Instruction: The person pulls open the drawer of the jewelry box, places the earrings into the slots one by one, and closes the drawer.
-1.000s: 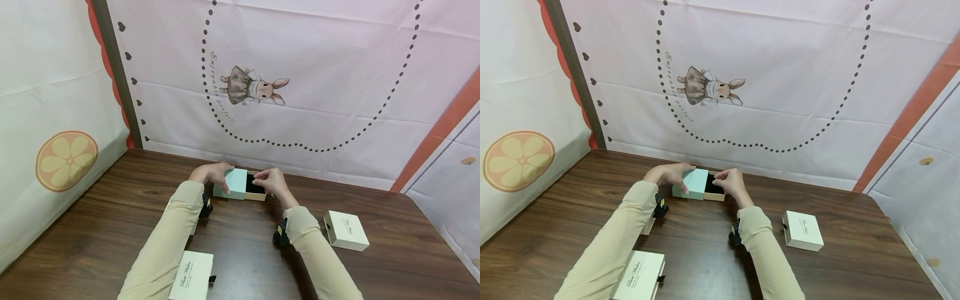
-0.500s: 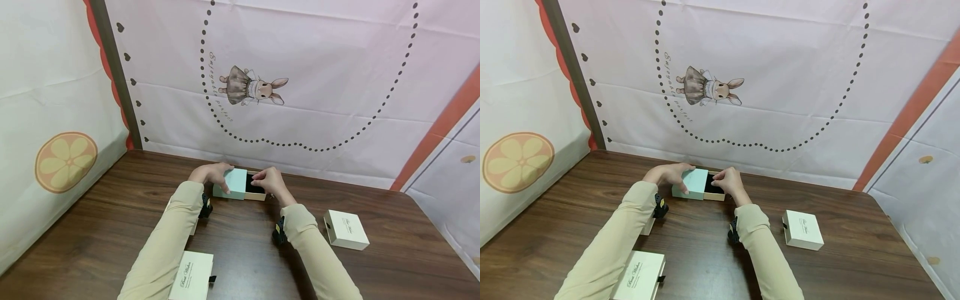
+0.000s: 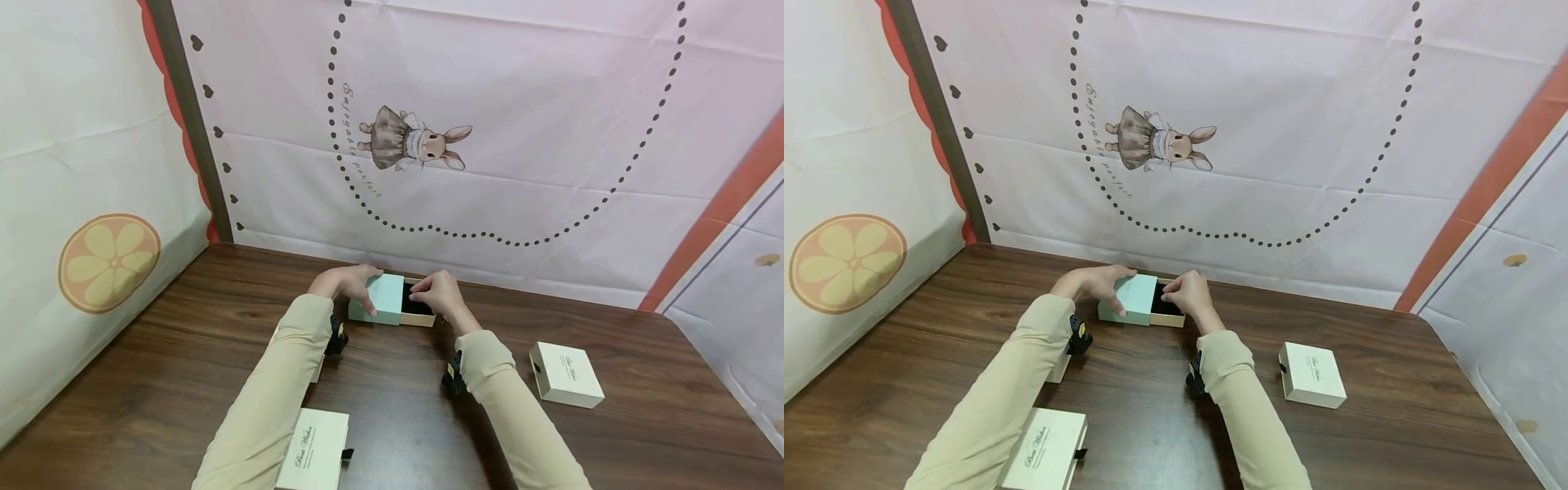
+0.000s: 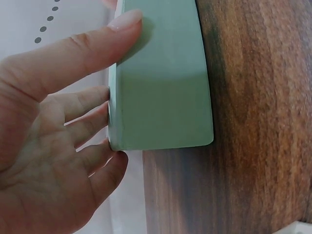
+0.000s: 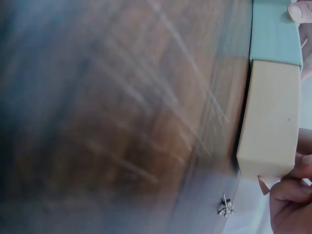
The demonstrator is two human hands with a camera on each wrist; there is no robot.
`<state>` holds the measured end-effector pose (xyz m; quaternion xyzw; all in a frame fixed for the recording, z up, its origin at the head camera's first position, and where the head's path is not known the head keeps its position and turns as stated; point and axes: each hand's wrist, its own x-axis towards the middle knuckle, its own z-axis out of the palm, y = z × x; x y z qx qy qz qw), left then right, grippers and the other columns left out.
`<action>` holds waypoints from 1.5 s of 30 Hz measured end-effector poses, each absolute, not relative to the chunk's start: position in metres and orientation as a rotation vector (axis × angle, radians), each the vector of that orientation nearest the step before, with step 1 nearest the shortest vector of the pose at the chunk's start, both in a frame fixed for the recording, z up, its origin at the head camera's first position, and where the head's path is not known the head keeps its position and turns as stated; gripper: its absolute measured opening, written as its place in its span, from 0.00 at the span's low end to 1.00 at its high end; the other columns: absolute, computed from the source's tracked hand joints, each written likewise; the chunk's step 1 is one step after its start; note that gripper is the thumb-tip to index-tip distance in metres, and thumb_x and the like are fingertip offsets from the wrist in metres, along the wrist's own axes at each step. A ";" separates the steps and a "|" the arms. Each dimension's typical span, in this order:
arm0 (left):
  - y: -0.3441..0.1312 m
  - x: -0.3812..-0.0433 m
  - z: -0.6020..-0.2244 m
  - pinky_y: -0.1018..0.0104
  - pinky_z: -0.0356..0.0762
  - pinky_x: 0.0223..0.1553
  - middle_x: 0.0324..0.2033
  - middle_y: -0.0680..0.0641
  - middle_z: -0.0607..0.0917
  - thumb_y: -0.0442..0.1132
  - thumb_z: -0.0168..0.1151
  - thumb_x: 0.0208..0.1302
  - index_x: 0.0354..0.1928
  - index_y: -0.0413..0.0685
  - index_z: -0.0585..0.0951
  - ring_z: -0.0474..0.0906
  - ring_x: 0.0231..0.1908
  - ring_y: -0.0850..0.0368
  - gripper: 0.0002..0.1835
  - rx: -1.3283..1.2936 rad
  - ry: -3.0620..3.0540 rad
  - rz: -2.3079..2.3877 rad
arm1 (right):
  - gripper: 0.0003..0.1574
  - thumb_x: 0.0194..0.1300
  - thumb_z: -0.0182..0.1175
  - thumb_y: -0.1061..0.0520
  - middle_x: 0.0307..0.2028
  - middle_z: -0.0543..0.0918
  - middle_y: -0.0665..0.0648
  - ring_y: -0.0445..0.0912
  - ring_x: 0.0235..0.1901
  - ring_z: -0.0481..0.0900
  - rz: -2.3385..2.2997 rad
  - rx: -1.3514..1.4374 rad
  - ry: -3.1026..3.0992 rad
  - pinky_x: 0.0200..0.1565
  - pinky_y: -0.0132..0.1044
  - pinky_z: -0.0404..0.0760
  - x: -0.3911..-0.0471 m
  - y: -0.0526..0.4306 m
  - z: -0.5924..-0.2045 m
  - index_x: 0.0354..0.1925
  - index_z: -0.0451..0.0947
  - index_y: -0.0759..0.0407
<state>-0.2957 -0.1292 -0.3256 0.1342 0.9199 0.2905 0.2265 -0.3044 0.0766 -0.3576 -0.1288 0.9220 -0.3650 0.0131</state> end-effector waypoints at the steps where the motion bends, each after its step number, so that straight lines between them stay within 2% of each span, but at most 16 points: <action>1: -0.130 -0.296 -0.326 0.50 0.55 0.61 0.69 0.43 0.50 0.37 0.71 0.47 0.70 0.49 0.53 0.45 0.67 0.45 0.49 0.369 2.536 0.801 | 0.07 0.53 0.66 0.59 0.32 0.85 0.59 0.40 0.05 0.62 -1.128 -0.400 2.875 0.12 0.32 0.67 -0.305 0.077 -0.357 0.33 0.85 0.59; 9: -0.130 -0.298 -0.326 0.51 0.54 0.62 0.69 0.43 0.51 0.37 0.71 0.47 0.70 0.48 0.53 0.46 0.67 0.46 0.49 0.374 2.537 0.797 | 0.08 0.57 0.63 0.59 0.36 0.84 0.61 0.40 0.05 0.62 -1.201 -0.389 2.863 0.13 0.32 0.67 -0.306 0.077 -0.357 0.36 0.85 0.59; 17: -0.129 -0.297 -0.327 0.50 0.55 0.61 0.69 0.43 0.50 0.38 0.71 0.47 0.70 0.49 0.53 0.46 0.67 0.45 0.49 0.377 2.543 0.789 | 0.07 0.56 0.64 0.58 0.22 0.84 0.58 0.40 0.03 0.61 -1.245 -0.357 2.869 0.12 0.32 0.66 -0.306 0.079 -0.359 0.33 0.85 0.60; 20: -0.129 -0.297 -0.327 0.49 0.55 0.61 0.69 0.43 0.50 0.38 0.71 0.47 0.70 0.49 0.53 0.46 0.67 0.45 0.49 0.372 2.544 0.794 | 0.07 0.54 0.65 0.58 0.19 0.83 0.58 0.40 0.03 0.61 -1.231 -0.349 2.873 0.11 0.31 0.65 -0.306 0.080 -0.359 0.31 0.86 0.60; 29: -0.129 -0.295 -0.326 0.50 0.55 0.61 0.69 0.44 0.50 0.37 0.71 0.47 0.69 0.50 0.54 0.45 0.67 0.46 0.49 0.372 2.538 0.820 | 0.04 0.53 0.66 0.61 0.28 0.85 0.59 0.40 0.05 0.63 -1.153 -0.384 2.904 0.12 0.30 0.66 -0.305 0.081 -0.358 0.29 0.86 0.61; 33: -0.129 -0.296 -0.327 0.50 0.55 0.62 0.69 0.43 0.50 0.37 0.71 0.47 0.69 0.50 0.54 0.45 0.68 0.45 0.49 0.378 2.540 0.818 | 0.05 0.53 0.66 0.61 0.28 0.85 0.59 0.41 0.05 0.63 -1.149 -0.389 2.893 0.12 0.30 0.66 -0.304 0.082 -0.358 0.30 0.85 0.61; 39: -0.128 -0.296 -0.328 0.51 0.55 0.62 0.69 0.43 0.50 0.36 0.71 0.47 0.69 0.49 0.54 0.45 0.67 0.45 0.49 0.388 2.538 0.820 | 0.09 0.52 0.66 0.60 0.21 0.83 0.59 0.41 0.06 0.61 -1.289 -0.290 2.774 0.13 0.32 0.64 -0.303 0.086 -0.357 0.35 0.85 0.61; 45: -0.129 -0.297 -0.329 0.52 0.55 0.62 0.69 0.43 0.51 0.36 0.72 0.46 0.69 0.47 0.54 0.46 0.67 0.45 0.49 0.390 2.544 0.827 | 0.14 0.53 0.66 0.59 0.18 0.78 0.52 0.40 0.08 0.60 -1.512 -0.152 2.620 0.15 0.32 0.61 -0.305 0.093 -0.354 0.39 0.83 0.63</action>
